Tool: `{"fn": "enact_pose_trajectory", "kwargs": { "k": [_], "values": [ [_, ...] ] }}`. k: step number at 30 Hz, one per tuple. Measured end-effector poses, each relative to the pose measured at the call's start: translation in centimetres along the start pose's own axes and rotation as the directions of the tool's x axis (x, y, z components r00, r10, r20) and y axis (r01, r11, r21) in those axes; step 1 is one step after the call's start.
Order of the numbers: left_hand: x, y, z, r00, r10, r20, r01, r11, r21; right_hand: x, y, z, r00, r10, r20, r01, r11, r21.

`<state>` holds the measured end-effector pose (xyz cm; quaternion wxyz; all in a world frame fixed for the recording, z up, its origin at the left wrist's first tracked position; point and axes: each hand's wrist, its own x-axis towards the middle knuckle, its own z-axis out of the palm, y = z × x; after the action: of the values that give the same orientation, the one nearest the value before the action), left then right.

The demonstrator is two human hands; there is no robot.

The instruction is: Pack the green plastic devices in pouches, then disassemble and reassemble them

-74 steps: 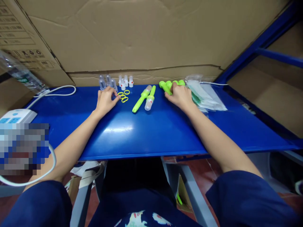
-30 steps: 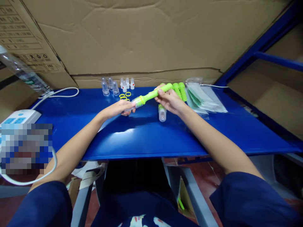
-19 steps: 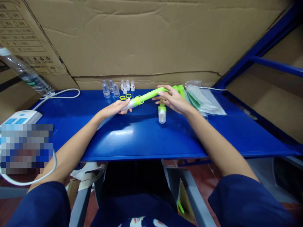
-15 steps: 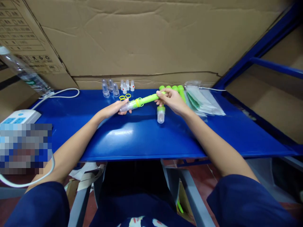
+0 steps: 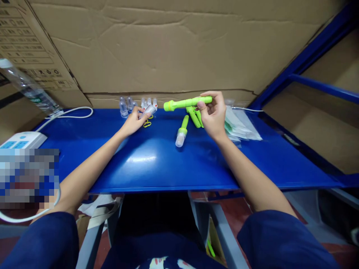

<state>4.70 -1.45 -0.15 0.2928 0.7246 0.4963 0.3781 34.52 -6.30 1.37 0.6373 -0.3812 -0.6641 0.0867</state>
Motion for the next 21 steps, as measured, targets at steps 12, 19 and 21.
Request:
{"fn": "enact_pose_trajectory", "kwargs": {
  "k": [12,19,21],
  "values": [
    [6.2,3.1,3.1,0.998,0.061,-0.032,-0.03,0.798,0.602,-0.7,-3.2,0.4,0.974,0.215,0.075,-0.212,0.976,-0.046],
    [7.9,4.3,2.1,0.997,0.078,-0.002,-0.057,0.751,0.658,-0.7,-2.8,0.1,0.965,0.242,0.102,-0.242,0.97,-0.011],
    [7.8,4.4,1.8,0.995,0.095,0.006,-0.075,0.747,0.661,-0.6,-2.8,0.1,0.964,0.244,0.108,-0.246,0.969,0.011]
  ]
}}
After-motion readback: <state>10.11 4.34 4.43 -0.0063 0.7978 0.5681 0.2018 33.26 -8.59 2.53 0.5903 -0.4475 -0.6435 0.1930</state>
